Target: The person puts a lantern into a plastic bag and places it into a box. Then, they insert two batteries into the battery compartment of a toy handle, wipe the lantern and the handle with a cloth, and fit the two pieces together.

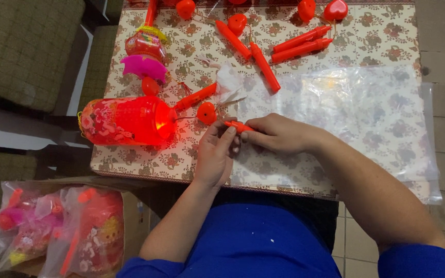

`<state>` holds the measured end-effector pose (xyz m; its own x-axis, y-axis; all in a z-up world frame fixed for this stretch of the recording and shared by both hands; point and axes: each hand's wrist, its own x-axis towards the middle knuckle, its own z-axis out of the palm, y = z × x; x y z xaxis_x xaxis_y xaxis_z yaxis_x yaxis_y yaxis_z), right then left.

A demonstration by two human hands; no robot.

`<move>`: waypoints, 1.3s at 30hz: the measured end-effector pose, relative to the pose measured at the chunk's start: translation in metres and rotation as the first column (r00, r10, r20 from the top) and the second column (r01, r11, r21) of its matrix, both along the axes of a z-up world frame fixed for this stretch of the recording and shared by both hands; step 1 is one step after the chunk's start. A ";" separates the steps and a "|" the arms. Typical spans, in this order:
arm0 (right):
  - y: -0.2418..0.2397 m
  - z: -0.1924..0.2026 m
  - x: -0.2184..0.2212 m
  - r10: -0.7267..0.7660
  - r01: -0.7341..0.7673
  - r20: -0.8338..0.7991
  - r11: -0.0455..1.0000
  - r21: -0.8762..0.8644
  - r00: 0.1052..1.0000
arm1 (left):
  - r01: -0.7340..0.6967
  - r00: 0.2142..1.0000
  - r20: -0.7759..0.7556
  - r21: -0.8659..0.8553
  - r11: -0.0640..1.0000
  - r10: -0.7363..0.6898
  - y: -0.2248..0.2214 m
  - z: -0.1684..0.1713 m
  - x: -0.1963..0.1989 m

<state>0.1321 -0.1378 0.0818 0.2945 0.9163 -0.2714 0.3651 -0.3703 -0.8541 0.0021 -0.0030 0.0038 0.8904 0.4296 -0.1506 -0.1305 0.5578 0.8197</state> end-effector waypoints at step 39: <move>-0.002 0.023 -0.005 0.034 -0.034 0.009 0.998 0.051 0.999 | -0.010 1.000 -0.022 0.003 1.000 0.010 0.002 -0.004 0.000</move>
<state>0.1276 -0.1399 0.1044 0.2649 0.9383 -0.2222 0.3834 -0.3139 -0.8686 0.0017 -0.0014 -0.0003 0.8826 0.4388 -0.1687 -0.1183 0.5545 0.8237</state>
